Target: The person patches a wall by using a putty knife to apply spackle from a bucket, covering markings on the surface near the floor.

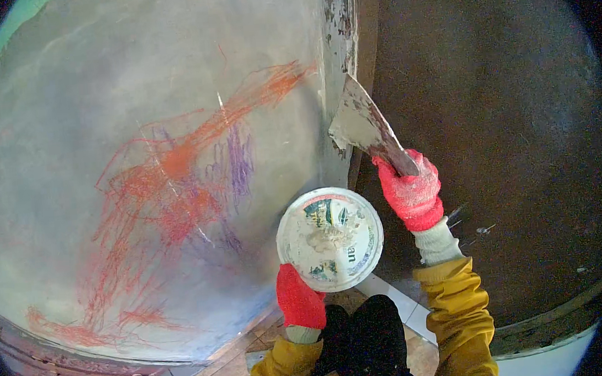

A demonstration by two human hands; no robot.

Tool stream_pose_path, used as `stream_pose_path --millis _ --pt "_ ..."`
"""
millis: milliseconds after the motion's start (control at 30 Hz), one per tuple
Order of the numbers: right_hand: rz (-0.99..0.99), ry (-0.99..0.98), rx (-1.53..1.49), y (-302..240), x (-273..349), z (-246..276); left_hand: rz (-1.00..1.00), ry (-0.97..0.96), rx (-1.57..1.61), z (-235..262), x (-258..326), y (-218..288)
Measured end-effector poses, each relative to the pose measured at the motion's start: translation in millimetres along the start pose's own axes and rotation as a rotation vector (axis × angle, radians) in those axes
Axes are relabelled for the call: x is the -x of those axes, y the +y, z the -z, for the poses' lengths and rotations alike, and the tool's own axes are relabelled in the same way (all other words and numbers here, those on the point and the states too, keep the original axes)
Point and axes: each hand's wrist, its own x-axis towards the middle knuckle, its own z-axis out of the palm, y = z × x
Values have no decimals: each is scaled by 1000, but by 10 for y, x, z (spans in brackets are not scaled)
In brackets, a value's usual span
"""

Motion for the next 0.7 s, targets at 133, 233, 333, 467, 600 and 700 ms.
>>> stream_pose_path --millis 133,233,333,467,600,700 --pt "36 51 -54 32 -119 28 -138 -36 -183 38 -31 -27" --pt "28 91 -58 -103 -323 124 -297 -57 -544 -2 42 116" --pt "27 56 -120 -90 -353 136 -118 -51 -311 7 13 117" --pt "-217 134 -337 -54 -395 162 -544 -60 -819 17 21 117" --pt "-251 146 -326 108 -276 121 160 -34 322 24 -108 -33" --pt "-377 67 -362 112 -70 206 351 80 465 -164 -69 251"
